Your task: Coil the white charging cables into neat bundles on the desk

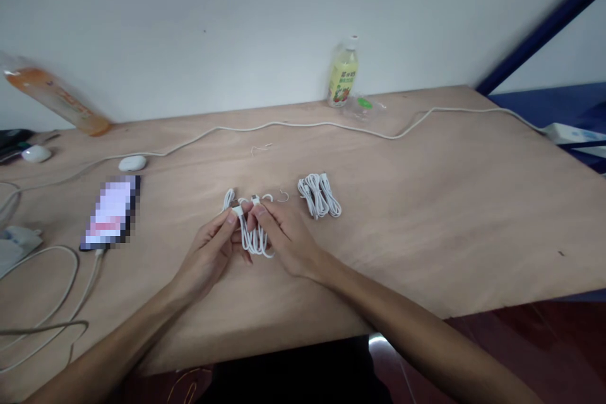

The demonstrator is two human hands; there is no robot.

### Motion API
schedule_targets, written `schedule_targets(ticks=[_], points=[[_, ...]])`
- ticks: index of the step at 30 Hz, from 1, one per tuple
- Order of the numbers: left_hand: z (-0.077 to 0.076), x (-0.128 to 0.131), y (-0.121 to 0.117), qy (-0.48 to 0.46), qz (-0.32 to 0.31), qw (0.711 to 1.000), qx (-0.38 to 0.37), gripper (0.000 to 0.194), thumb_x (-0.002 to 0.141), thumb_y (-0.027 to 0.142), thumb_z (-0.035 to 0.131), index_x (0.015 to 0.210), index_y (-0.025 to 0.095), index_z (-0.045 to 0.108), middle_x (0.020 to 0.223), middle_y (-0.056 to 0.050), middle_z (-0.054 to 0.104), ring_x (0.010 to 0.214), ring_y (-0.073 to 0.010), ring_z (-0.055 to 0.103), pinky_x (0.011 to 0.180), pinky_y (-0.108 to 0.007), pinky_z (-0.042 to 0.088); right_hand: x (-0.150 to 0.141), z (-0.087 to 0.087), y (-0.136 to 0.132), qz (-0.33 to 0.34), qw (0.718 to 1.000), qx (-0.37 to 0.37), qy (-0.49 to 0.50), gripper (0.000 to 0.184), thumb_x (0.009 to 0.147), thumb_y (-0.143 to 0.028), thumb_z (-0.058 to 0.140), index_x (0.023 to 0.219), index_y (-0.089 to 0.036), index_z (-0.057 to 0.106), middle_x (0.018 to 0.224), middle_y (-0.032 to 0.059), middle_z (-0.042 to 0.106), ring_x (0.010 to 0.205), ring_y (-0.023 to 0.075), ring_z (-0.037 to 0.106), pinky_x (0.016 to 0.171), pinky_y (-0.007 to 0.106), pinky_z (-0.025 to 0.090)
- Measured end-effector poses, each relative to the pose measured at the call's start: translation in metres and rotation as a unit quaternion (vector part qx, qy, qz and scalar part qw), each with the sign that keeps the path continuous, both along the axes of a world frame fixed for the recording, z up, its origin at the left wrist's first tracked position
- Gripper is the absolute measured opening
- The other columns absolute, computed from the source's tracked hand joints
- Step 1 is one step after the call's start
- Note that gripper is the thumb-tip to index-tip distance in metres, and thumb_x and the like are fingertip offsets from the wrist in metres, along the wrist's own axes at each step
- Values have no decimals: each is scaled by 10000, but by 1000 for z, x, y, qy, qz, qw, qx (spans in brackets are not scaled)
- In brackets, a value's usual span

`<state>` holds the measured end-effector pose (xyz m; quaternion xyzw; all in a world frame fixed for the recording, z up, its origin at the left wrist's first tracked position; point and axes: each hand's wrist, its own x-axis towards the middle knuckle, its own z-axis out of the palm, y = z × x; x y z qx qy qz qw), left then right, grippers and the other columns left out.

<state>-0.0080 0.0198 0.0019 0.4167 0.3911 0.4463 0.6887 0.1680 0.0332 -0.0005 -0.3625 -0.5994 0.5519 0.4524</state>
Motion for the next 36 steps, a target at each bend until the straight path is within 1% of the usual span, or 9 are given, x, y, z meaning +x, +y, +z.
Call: schedule_targets(ticks=[8,11,15,20,26,31,36], points=[[1,0,-1,5,-8,1000,-17,615,954,619,783,1376,173,791,930,-93,790,775,-209,754,543,-247,600,-1,-1,0,-4,1000,-16,6,487,1112,-578,472,783,-234,576,746,-19,552,671,153,520,653,309,420],[2,0,-2,3,-10,1000,-21,611,951,613,789,1368,166,791,983,-104,798,766,-200,754,536,-245,599,-1,-1,0,-7,1000,-17,-5,480,1110,-564,469,775,-235,567,740,-17,552,667,152,519,634,305,411],[4,1,-3,-2,-9,1000,-23,552,960,589,791,1316,166,807,1020,-108,797,779,-198,757,540,-242,603,0,-1,1,-12,1000,-5,-18,461,1103,-522,476,752,-237,561,699,-22,544,645,151,522,630,305,410],[6,2,-3,-11,-14,999,-30,531,950,585,808,1269,160,811,971,-97,783,769,-201,757,533,-240,599,0,-2,2,-7,1000,-13,-20,458,1100,-524,476,756,-238,572,705,-14,573,625,152,546,609,305,429],[10,2,-4,-29,-12,998,-46,521,943,580,821,1258,166,811,948,-76,771,757,-180,744,548,-225,605,0,-2,2,-6,1000,6,-12,447,1107,-484,483,748,-232,575,707,-13,581,618,144,537,607,297,429],[10,2,-3,-41,-13,998,-52,499,936,564,836,1230,162,819,913,-61,756,704,-144,696,548,-212,603,0,-2,1,1,1000,-4,-11,459,1109,-519,493,763,-230,578,717,-18,579,617,137,546,597,289,436],[9,2,-2,-45,-11,998,-52,486,937,556,836,1226,165,822,908,-65,760,698,-148,687,544,-221,606,0,-2,2,1,1000,6,-11,473,1106,-543,502,762,-230,590,716,-22,583,632,133,543,622,291,445]])
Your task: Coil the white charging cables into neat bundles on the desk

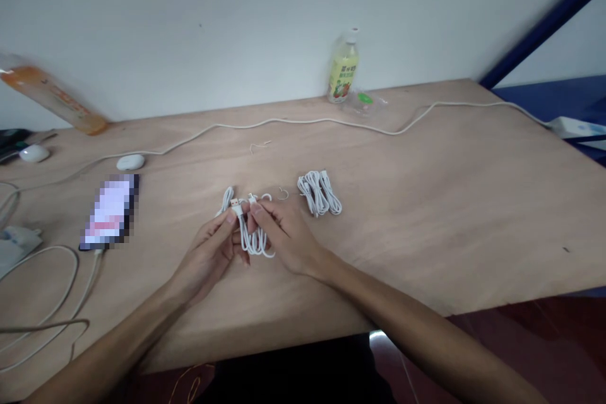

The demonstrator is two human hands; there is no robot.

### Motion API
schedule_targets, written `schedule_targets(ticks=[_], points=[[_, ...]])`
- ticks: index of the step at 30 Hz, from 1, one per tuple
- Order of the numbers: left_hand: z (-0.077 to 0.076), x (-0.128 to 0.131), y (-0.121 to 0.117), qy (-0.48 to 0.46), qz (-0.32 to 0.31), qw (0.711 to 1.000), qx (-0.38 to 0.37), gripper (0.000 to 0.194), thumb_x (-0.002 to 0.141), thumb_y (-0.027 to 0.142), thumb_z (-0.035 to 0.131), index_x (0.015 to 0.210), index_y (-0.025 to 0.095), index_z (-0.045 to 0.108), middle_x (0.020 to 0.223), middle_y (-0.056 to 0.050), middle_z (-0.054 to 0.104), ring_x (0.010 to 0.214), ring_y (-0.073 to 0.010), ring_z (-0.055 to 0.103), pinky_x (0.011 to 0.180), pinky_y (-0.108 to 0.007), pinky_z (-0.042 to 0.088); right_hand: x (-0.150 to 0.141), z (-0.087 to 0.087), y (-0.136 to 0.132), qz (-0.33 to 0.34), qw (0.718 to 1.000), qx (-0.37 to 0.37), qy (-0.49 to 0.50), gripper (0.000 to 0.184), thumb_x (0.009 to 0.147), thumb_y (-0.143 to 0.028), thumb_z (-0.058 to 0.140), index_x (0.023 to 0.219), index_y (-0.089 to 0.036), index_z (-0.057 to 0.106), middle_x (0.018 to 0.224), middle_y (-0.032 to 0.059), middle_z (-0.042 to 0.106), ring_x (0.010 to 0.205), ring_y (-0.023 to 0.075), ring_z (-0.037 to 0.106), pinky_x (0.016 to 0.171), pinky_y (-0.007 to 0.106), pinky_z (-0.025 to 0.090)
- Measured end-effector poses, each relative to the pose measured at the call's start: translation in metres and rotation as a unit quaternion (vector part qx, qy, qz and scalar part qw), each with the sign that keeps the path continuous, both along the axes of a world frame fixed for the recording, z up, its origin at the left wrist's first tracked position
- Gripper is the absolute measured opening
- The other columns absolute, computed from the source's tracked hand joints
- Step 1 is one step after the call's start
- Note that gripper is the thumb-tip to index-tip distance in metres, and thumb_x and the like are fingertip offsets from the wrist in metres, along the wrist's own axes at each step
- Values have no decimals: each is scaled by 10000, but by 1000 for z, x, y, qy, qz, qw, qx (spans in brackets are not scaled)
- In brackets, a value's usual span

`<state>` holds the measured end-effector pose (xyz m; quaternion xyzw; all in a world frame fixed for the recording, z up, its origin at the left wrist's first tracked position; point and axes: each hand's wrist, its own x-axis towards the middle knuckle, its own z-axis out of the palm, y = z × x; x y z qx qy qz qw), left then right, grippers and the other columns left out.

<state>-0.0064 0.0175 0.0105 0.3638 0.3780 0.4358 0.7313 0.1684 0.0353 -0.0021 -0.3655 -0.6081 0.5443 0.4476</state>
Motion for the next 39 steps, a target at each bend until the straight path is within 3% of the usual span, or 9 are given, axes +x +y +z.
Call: schedule_targets(ticks=[39], points=[[1,1,0,2,15,1000,-4,459,905,550,871,1147,162,831,821,-23,696,674,-149,687,519,-219,601,0,-2,2,9,1000,-4,1,494,1103,-579,497,776,-229,618,709,-19,597,614,135,542,605,289,438]])
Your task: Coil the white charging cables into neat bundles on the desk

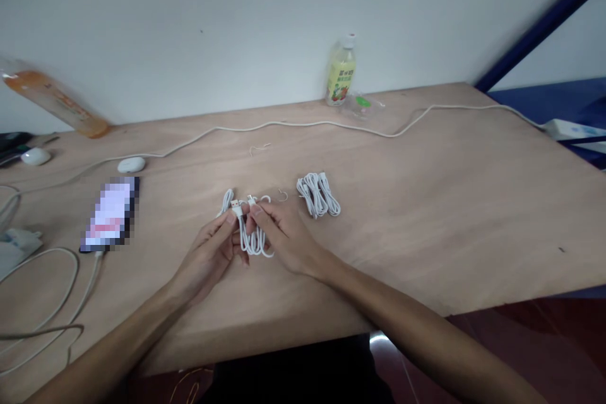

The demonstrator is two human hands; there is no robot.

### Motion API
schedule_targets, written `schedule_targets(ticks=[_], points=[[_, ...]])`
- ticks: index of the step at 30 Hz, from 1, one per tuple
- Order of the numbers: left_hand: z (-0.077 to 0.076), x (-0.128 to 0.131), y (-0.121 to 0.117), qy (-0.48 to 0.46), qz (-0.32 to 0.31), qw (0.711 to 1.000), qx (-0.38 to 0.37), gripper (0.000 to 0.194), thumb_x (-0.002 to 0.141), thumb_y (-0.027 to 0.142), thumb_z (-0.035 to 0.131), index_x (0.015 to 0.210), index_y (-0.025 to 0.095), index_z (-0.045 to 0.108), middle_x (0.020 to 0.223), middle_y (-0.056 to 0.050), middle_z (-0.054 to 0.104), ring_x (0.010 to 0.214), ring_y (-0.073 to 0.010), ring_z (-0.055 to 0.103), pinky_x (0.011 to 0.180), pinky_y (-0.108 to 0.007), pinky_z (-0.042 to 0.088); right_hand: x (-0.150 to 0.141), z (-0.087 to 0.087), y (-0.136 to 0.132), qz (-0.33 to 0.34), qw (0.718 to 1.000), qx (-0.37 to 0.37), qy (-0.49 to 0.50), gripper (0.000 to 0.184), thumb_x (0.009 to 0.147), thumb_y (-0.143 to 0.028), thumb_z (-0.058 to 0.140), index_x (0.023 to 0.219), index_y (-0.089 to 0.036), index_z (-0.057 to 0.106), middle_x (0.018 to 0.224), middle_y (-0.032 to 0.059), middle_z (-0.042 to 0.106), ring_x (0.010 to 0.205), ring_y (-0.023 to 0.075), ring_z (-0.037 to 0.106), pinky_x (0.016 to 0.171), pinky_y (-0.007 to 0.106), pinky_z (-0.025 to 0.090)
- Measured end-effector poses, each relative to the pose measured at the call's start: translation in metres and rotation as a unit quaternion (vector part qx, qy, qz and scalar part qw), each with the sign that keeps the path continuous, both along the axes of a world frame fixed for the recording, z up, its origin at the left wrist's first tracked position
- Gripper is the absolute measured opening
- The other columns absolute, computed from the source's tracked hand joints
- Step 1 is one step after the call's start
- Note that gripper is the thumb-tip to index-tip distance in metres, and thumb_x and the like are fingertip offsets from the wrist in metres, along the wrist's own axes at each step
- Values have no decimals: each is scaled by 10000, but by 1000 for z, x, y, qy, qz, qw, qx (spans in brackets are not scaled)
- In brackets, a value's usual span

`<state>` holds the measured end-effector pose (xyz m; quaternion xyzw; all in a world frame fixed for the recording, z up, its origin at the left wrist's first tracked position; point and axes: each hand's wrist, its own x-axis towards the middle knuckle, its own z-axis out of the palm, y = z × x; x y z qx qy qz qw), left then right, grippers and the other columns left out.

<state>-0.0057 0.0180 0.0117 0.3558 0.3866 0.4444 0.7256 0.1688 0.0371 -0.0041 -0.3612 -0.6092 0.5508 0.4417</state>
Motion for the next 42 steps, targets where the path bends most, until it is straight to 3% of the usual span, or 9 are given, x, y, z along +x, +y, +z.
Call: schedule_targets(ticks=[42], points=[[0,-1,0,0,-3,1000,0,497,902,559,871,1190,156,831,834,-39,721,670,-143,677,524,-207,592,-1,1,-1,-1,1000,-6,10,437,1102,-486,506,781,-215,628,711,-20,603,600,119,558,581,263,444]])
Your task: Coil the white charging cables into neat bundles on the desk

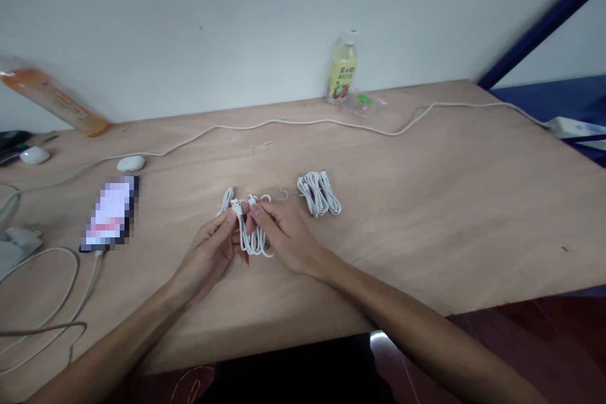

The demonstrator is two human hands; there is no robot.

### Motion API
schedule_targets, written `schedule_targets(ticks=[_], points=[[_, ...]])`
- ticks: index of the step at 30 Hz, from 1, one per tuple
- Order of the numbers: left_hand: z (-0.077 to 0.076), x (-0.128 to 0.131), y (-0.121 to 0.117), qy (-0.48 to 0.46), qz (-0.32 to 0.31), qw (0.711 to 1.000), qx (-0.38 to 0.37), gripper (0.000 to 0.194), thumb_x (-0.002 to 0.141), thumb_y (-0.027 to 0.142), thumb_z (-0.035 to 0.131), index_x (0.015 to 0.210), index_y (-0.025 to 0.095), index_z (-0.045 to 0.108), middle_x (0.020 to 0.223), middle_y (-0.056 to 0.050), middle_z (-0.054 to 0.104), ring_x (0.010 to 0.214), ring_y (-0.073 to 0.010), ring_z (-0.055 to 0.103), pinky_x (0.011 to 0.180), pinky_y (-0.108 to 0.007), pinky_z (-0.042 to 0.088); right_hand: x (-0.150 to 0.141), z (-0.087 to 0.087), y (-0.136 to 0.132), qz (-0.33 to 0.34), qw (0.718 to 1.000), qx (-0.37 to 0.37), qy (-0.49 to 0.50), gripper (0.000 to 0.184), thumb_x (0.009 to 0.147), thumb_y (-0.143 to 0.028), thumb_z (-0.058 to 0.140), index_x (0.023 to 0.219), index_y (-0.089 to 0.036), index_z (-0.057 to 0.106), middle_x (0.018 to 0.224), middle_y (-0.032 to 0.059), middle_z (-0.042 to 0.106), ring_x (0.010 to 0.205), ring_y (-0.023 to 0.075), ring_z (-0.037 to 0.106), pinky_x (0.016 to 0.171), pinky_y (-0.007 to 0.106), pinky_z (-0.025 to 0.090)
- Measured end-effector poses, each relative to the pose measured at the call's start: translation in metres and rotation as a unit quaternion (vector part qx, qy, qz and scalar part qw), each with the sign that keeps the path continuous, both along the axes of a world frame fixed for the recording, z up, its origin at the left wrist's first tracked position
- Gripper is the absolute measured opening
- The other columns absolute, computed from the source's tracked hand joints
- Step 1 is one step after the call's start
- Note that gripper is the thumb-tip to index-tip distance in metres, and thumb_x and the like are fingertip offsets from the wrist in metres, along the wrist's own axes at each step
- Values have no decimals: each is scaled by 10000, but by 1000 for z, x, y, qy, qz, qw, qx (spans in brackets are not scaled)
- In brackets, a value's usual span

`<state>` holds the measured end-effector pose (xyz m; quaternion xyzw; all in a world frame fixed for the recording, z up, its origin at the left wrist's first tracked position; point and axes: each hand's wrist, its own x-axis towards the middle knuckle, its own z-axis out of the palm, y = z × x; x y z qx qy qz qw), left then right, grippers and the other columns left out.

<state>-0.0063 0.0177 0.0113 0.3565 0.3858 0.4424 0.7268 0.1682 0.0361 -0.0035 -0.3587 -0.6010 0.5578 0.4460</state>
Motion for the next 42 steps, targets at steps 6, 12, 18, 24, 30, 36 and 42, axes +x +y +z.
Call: schedule_targets(ticks=[6,12,18,24,30,36,42], points=[[0,0,0,-1,-1,1000,-3,503,901,561,871,1197,156,832,834,-44,733,678,-149,681,528,-218,602,0,0,0,2,1000,7,4,418,1105,-454,500,785,-217,625,711,-27,594,595,114,544,576,264,428],[1,-1,-1,5,1,1000,2,520,897,575,870,1207,159,831,861,-51,748,672,-143,679,527,-213,606,1,0,0,0,1000,11,-11,437,1111,-482,487,786,-220,616,720,-25,596,621,121,547,611,275,444],[0,1,0,10,-5,1000,7,494,920,568,848,1204,165,831,840,-39,723,677,-152,695,528,-215,600,1,1,0,8,1000,-1,-12,446,1112,-511,489,794,-222,611,739,-17,601,619,126,553,598,279,441],[-2,0,1,4,2,1000,6,490,912,559,860,1203,165,832,818,-24,700,666,-147,681,522,-225,603,1,1,0,0,1000,6,-20,472,1109,-550,491,789,-225,613,736,-14,600,634,133,546,618,287,440],[-3,0,2,8,2,1000,8,501,911,566,858,1208,163,830,831,-28,708,675,-149,682,524,-228,599,1,1,0,1,1000,-3,-9,464,1104,-544,503,794,-219,618,742,-12,606,620,128,558,588,274,435],[-2,-1,1,8,6,1000,5,491,913,556,860,1203,162,830,820,-24,701,669,-149,686,525,-227,603,1,0,-1,5,1000,-9,-13,466,1103,-549,495,797,-219,617,736,-14,602,613,125,548,590,276,440],[-1,-1,0,10,-2,1000,10,486,938,563,830,1219,167,826,852,-43,719,696,-160,697,534,-226,599,1,-1,-1,3,1000,-3,-11,475,1104,-561,495,791,-223,614,746,-8,617,637,133,565,615,283,453]])
